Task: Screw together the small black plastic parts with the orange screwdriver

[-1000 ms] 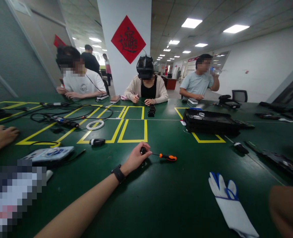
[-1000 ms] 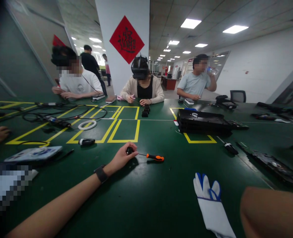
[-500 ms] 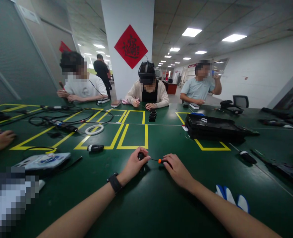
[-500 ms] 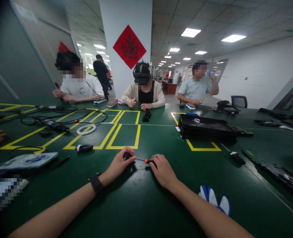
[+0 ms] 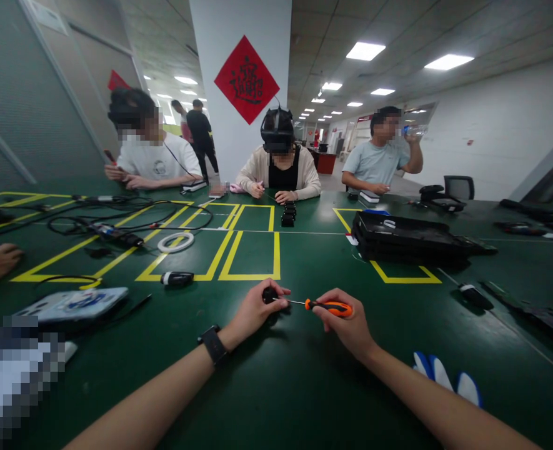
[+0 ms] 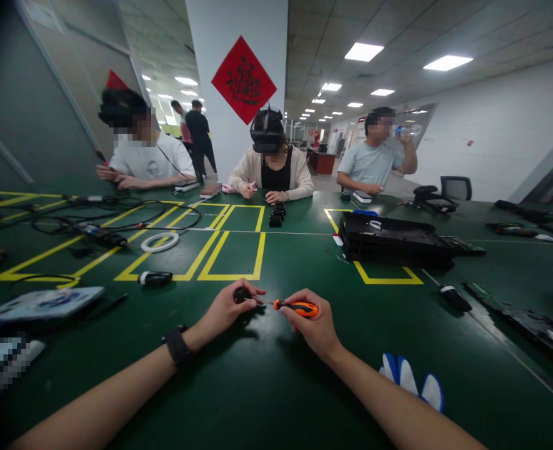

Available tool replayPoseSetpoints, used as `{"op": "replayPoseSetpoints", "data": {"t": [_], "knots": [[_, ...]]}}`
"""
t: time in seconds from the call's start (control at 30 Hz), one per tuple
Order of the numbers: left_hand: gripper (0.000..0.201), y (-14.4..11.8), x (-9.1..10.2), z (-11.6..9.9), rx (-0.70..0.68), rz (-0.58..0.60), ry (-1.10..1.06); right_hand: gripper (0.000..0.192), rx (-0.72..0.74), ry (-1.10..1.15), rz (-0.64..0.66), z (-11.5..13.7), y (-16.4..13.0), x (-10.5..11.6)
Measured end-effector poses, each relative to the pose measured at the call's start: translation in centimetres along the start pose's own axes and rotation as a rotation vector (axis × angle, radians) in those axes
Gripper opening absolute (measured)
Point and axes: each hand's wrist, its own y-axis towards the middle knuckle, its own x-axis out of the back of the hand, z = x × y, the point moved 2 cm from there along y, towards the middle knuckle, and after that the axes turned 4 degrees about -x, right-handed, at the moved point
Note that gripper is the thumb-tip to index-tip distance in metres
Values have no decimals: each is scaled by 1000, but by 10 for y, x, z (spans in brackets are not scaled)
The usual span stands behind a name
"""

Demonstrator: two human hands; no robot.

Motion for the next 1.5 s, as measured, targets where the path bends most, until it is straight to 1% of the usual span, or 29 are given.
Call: {"op": "replayPoseSetpoints", "data": {"t": [0.1,0.17,0.23,0.33,0.43,0.6,0.73,0.8,0.87,1.0,1.03,1.13,1.2,1.37,1.43,1.5], "knots": [[25,-2,-3,0,-1,70,-5,9,162,-14,-41,6,-5,-3],[25,-3,-3,-1,-5,81,-16,6,286,-90,-46,9,-9,-6],[27,-4,-3,-2,-1,63,-38,9,387,-156,-24,9,-12,-11],[30,-5,-2,-1,12,22,-45,14,490,-201,37,9,-16,-17],[30,-5,-2,-1,-3,24,-11,15,541,-202,74,11,-16,-18],[29,-6,-3,-6,-37,59,42,11,525,-171,91,15,-14,-15],[22,-7,-7,-8,-60,50,94,12,426,-172,67,13,-18,-14],[21,-7,-8,-8,-54,54,83,14,383,-173,55,11,-20,-14],[21,-6,-8,-7,-48,47,63,15,395,-182,79,9,-22,-16],[20,-6,-6,-5,-53,17,34,14,494,-241,162,10,-23,-20],[21,-6,-6,-4,-45,27,22,17,491,-252,171,10,-22,-20],[26,-6,-7,-1,-13,78,-9,25,414,-245,152,10,-20,-20],[28,-6,-7,0,-7,90,-11,25,384,-228,152,10,-19,-20],[30,-7,-8,-3,-8,104,-40,17,440,-261,217,12,-18,-20],[31,-8,-9,-5,-7,105,-48,17,434,-257,209,11,-18,-20],[31,-8,-9,-6,-5,110,-50,20,397,-230,179,10,-17,-19]]}}
